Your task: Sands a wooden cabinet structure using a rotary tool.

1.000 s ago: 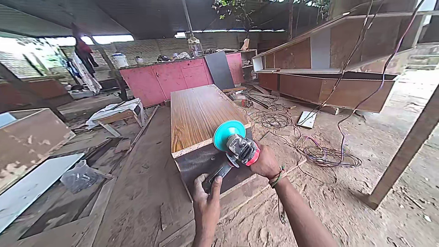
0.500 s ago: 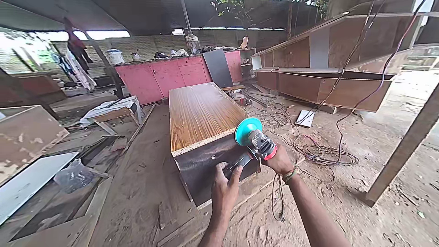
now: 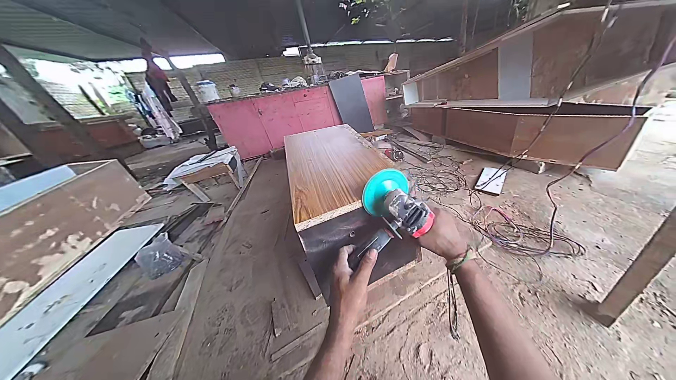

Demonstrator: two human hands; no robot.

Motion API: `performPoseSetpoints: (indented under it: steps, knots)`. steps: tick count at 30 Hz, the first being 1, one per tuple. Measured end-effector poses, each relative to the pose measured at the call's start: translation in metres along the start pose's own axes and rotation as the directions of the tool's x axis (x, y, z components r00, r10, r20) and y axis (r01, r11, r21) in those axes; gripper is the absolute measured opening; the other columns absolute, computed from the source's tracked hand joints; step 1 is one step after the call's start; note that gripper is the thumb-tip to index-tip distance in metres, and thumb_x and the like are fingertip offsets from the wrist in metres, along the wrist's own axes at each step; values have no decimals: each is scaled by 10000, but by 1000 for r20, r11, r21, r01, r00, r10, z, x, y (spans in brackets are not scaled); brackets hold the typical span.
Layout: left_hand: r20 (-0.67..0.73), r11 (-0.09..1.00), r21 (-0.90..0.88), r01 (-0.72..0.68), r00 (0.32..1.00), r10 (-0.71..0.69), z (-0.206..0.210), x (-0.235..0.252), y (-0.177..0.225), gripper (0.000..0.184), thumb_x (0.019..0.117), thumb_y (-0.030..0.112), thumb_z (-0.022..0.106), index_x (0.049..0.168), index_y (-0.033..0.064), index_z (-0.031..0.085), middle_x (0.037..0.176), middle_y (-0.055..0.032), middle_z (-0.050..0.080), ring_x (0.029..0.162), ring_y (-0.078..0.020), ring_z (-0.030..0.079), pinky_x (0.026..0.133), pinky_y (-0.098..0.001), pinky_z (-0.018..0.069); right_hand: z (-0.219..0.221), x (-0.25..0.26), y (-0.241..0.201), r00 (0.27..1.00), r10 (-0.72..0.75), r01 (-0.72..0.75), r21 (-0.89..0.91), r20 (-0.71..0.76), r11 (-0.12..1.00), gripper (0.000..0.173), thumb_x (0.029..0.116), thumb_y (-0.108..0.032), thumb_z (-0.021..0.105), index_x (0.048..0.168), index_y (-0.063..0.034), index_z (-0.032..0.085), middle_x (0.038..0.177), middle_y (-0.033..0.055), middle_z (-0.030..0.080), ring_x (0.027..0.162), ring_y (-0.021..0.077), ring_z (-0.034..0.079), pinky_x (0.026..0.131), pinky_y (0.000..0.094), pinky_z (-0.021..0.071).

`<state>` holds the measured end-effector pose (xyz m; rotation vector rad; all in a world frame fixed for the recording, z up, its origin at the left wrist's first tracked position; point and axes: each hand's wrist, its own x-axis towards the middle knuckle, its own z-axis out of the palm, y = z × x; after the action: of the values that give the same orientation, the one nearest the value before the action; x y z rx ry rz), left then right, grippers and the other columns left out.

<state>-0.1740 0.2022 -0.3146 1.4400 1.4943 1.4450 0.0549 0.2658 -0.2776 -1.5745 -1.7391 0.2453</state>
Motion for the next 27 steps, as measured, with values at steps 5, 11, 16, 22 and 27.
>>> performPoseSetpoints:
  steps: [5,11,16,22,27]
  knots:
    - [3,995,-96,27,1000,-27,-22,-5,-6,514,937,465,708,1274,88,620,722,-35,553,463,-133,446,429,-329,435,-4,-4,-31,994,37,-32,-51,102,998,596,695,-501,813,1177,-167,709,1031,93,756,992,299,731,827,607,584]
    - [-17,981,-186,57,998,-61,-47,-20,-32,381,988,351,648,1230,64,583,622,23,464,419,-98,423,395,-282,439,16,-17,-54,987,-61,71,-62,146,996,601,685,-454,812,1194,-159,686,988,89,750,950,298,734,773,594,579]
    - [-17,954,-295,60,998,-68,-66,-36,-70,260,1025,267,570,1176,56,546,633,53,463,453,-79,457,432,-258,473,38,-30,-74,964,-150,181,-128,220,975,604,679,-437,820,1176,-128,670,1011,96,736,950,306,725,767,569,580]
    - [-21,926,-375,50,998,-62,-60,-44,-94,190,1023,256,546,1111,88,543,590,73,450,423,-66,446,410,-248,471,46,-38,-73,951,-199,240,-162,237,957,586,687,-428,822,1142,-92,669,1004,114,730,955,307,723,785,553,576]
    - [35,947,-300,111,994,-105,-26,-29,-63,293,977,322,643,1141,84,597,590,49,427,422,-88,417,395,-261,418,22,-22,-36,978,-59,88,-141,199,986,631,675,-457,825,1210,-159,674,1026,93,746,969,304,731,784,593,587]
